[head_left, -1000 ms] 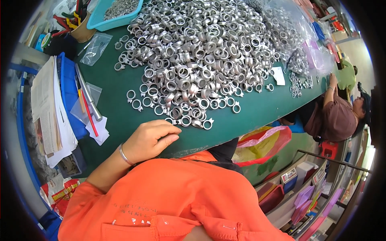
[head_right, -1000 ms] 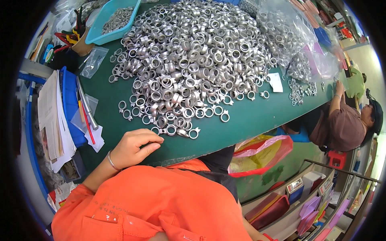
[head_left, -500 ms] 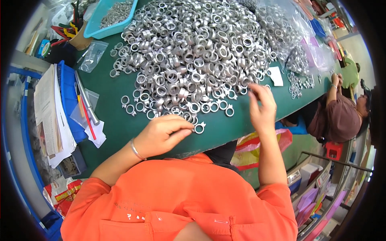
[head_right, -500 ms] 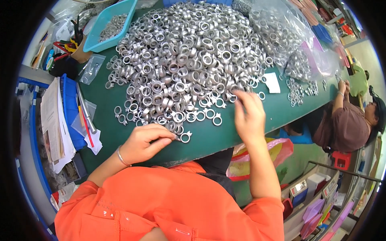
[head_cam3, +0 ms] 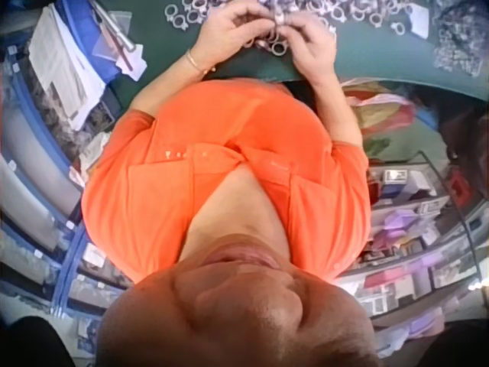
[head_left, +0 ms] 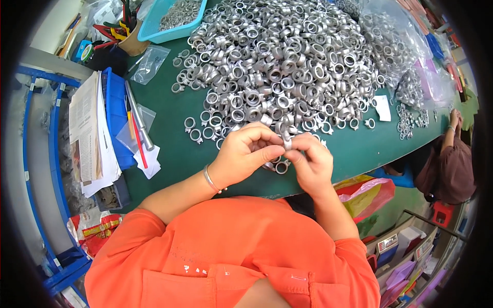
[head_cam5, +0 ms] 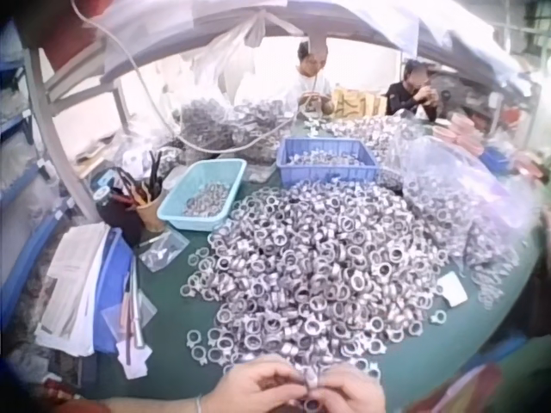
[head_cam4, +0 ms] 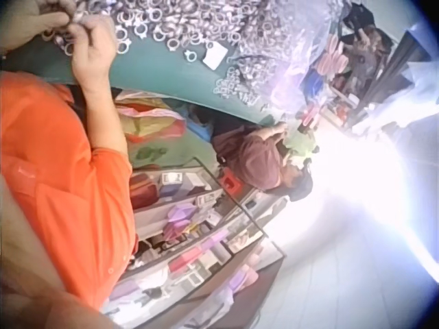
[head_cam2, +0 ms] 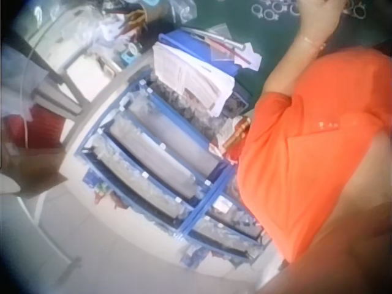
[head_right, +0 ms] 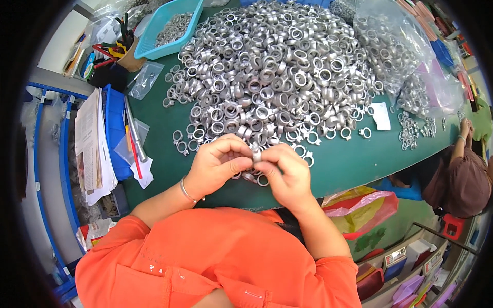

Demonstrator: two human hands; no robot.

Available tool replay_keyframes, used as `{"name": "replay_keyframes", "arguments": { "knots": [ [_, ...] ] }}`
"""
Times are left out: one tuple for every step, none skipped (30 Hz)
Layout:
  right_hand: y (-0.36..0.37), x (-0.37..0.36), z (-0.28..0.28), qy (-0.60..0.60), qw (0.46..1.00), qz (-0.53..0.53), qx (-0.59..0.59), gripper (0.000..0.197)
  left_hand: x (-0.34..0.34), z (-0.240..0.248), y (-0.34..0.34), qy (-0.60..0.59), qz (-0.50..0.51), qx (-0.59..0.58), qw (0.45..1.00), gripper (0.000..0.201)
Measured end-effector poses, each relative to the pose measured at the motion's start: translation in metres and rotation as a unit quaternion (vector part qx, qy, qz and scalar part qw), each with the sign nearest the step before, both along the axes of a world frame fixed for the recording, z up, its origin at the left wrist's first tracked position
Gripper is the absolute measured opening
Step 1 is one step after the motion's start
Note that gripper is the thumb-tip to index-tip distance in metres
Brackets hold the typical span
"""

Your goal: The person picks up small metal rings from a large pile on a green table, rotates them by hand to check their condition, and places them into a pink container.

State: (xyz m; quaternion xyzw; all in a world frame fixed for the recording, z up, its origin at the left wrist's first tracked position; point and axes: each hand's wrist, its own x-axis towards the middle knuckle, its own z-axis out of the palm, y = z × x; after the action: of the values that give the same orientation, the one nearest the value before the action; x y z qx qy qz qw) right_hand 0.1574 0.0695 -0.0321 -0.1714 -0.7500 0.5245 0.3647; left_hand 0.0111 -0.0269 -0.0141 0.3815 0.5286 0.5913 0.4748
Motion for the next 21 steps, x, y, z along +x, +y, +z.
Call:
{"name": "replay_keyframes", "arguments": {
  "knots": [
    [-0.004, 0.0, 0.0, -0.003, 0.998, -0.008, 0.056, 0.013, -0.001, -0.001, 0.001, -0.023, -0.01, 0.007, 1.0, 0.012],
    [-0.006, -0.001, -0.001, 0.006, 0.996, -0.022, 0.085, 0.013, -0.001, -0.002, 0.001, -0.012, -0.006, 0.013, 1.0, 0.011],
    [-0.007, -0.001, -0.001, 0.011, 0.993, -0.037, 0.115, 0.012, -0.001, -0.002, 0.001, 0.009, -0.01, 0.015, 1.0, 0.01],
    [-0.006, 0.0, -0.003, 0.013, 0.993, -0.027, 0.117, 0.012, -0.001, 0.0, 0.0, 0.031, -0.014, 0.018, 0.999, 0.009],
    [-0.004, -0.001, -0.005, 0.015, 0.993, -0.017, 0.118, 0.013, 0.0, 0.002, -0.001, 0.052, -0.019, 0.021, 0.998, 0.008],
    [-0.004, 0.001, -0.007, 0.016, 0.993, -0.006, 0.12, 0.013, 0.0, 0.002, -0.002, 0.119, -0.008, 0.036, 0.992, 0.008],
    [-0.008, 0.003, -0.009, 0.021, 1.0, -0.007, 0.003, 0.013, 0.001, 0.002, -0.004, 0.147, -0.009, 0.041, 0.988, 0.009],
    [-0.013, 0.004, -0.01, 0.026, 0.993, -0.009, -0.114, 0.013, 0.001, 0.003, -0.005, 0.176, -0.01, 0.045, 0.983, 0.009],
    [-0.016, 0.005, -0.01, 0.032, 0.973, -0.01, -0.228, 0.014, 0.001, 0.004, -0.006, 0.206, -0.009, 0.051, 0.977, 0.01],
    [-0.01, 0.007, -0.007, 0.014, 0.95, 0.026, -0.312, 0.017, 0.002, 0.004, -0.006, 0.231, 0.006, 0.058, 0.971, 0.01],
    [-0.007, 0.007, -0.001, 0.031, 0.915, 0.05, -0.399, 0.017, 0.001, 0.004, -0.006, 0.254, 0.005, 0.079, 0.964, 0.01],
    [-0.003, 0.009, -0.004, 0.033, 0.907, 0.102, -0.407, 0.019, 0.0, 0.004, -0.005, 0.278, 0.002, 0.099, 0.955, 0.01],
    [-0.001, 0.012, -0.008, 0.036, 0.896, 0.154, -0.415, 0.021, 0.0, 0.005, -0.005, 0.302, -0.001, 0.12, 0.946, 0.011],
    [-0.005, 0.011, -0.01, 0.078, 0.899, 0.145, -0.406, 0.023, 0.001, 0.004, -0.008, 0.289, -0.009, 0.109, 0.951, 0.012],
    [-0.008, 0.008, -0.013, 0.121, 0.901, 0.139, -0.393, 0.025, 0.002, 0.005, -0.009, 0.262, 0.011, 0.087, 0.961, 0.012],
    [-0.009, 0.006, -0.014, 0.165, 0.901, 0.132, -0.379, 0.027, 0.003, 0.007, -0.01, 0.236, 0.03, 0.065, 0.969, 0.012],
    [-0.008, 0.005, -0.014, 0.177, 0.887, 0.142, -0.402, 0.029, 0.004, 0.008, -0.01, 0.208, 0.049, 0.043, 0.976, 0.012],
    [-0.01, 0.005, -0.014, 0.186, 0.872, 0.15, -0.427, 0.03, 0.003, 0.005, -0.011, 0.18, 0.044, 0.026, 0.982, 0.013],
    [-0.011, 0.006, -0.013, 0.195, 0.856, 0.157, -0.452, 0.032, 0.003, 0.006, -0.011, 0.193, 0.042, 0.039, 0.98, 0.014],
    [-0.017, 0.005, -0.01, 0.195, 0.839, 0.123, -0.493, 0.029, 0.003, 0.008, -0.01, 0.206, 0.04, 0.051, 0.976, 0.015],
    [-0.017, 0.005, -0.011, 0.201, 0.82, 0.131, -0.52, 0.028, 0.003, 0.009, -0.009, 0.22, 0.037, 0.064, 0.973, 0.016]
  ]
}}
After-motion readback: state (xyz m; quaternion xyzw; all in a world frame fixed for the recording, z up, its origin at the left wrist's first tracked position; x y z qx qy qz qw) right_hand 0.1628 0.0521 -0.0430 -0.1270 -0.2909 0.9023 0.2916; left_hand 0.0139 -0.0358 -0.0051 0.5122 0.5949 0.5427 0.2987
